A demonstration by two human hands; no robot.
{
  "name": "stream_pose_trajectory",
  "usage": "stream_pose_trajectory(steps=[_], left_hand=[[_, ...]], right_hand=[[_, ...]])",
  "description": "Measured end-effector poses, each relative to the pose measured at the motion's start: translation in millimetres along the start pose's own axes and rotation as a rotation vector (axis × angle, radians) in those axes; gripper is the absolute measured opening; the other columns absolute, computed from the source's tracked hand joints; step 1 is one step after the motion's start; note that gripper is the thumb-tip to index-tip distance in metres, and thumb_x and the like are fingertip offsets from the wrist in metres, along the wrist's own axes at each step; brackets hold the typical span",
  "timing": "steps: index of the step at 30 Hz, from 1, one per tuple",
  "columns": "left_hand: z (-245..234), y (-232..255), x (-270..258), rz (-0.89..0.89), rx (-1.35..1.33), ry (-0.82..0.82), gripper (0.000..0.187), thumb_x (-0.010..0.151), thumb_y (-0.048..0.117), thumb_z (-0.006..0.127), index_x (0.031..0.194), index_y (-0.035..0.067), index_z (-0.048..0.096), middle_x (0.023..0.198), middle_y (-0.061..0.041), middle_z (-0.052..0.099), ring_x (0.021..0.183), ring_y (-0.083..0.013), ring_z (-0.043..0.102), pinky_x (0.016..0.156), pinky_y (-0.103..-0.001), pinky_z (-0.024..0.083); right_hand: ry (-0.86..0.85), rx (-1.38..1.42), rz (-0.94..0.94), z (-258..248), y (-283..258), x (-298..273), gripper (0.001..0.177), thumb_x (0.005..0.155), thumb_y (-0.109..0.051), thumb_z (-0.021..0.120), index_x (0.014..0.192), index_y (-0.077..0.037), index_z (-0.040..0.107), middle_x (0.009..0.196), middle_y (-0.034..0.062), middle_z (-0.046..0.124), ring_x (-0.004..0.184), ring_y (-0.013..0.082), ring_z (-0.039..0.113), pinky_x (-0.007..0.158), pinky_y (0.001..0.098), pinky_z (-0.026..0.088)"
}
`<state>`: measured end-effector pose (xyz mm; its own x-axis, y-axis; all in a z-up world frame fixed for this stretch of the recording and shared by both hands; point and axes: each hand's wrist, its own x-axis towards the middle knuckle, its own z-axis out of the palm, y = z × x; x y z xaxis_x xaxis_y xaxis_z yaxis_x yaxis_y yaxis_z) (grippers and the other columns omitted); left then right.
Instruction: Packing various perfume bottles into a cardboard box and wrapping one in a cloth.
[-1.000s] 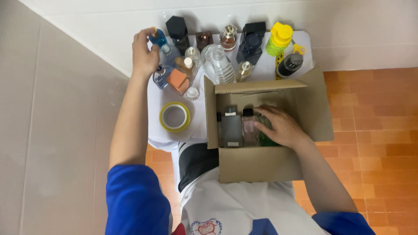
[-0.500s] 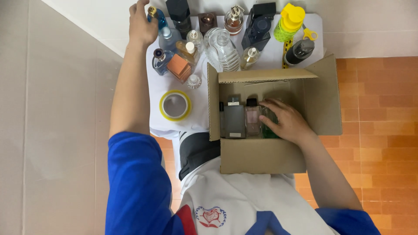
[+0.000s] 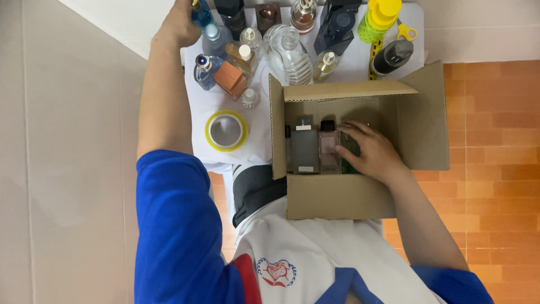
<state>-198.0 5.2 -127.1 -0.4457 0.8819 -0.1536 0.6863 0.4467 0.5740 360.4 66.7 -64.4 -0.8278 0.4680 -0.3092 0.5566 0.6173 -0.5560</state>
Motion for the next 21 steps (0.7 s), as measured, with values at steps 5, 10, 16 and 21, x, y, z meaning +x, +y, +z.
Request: stream_pose_trajectory(steps=[5, 10, 16, 21], left_hand=[[7, -9, 4, -0.067, 0.191, 0.008, 0.038, 0.088, 0.003, 0.058, 0.125, 0.006, 0.047, 0.109, -0.024, 0.062, 0.095, -0.0486, 0.061, 0.068, -0.054, 0.047], [8, -6, 3, -0.111, 0.109, 0.014, 0.024, 0.098, 0.008, 0.063, 0.119, 0.009, 0.052, 0.114, -0.017, 0.064, 0.103, -0.0430, 0.062, 0.081, -0.051, 0.046], [24, -31, 11, -0.031, 0.103, 0.142, 0.032, 0.094, 0.007, 0.065, 0.125, 0.008, 0.056, 0.123, -0.019, 0.064, 0.107, -0.0489, 0.060, 0.083, -0.053, 0.046], [20, -19, -10, -0.028, -0.031, 0.170, 0.034, 0.092, -0.004, 0.059, 0.122, 0.009, 0.050, 0.121, -0.015, 0.065, 0.107, -0.0426, 0.063, 0.083, -0.051, 0.044]], right_hand=[[0.023, -0.006, -0.019, 2, 1, 2, 0.056, 0.096, -0.044, 0.058, 0.144, -0.015, 0.058, 0.153, 0.0108, 0.052, 0.138, 0.0315, 0.051, 0.110, 0.0483, 0.041], [0.015, 0.004, 0.002, 2, 1, 1, 0.055, 0.097, -0.045, 0.056, 0.145, -0.017, 0.057, 0.153, 0.0115, 0.051, 0.138, 0.0324, 0.050, 0.109, 0.0493, 0.041], [-0.005, 0.008, 0.016, 1, 0, 1, 0.056, 0.098, -0.043, 0.055, 0.147, -0.016, 0.054, 0.159, 0.0158, 0.043, 0.140, 0.0366, 0.047, 0.109, 0.0511, 0.041], [0.021, -0.025, 0.040, 2, 2, 0, 0.057, 0.099, -0.044, 0.055, 0.149, -0.018, 0.053, 0.159, 0.0189, 0.043, 0.143, 0.0366, 0.045, 0.110, 0.0513, 0.039]])
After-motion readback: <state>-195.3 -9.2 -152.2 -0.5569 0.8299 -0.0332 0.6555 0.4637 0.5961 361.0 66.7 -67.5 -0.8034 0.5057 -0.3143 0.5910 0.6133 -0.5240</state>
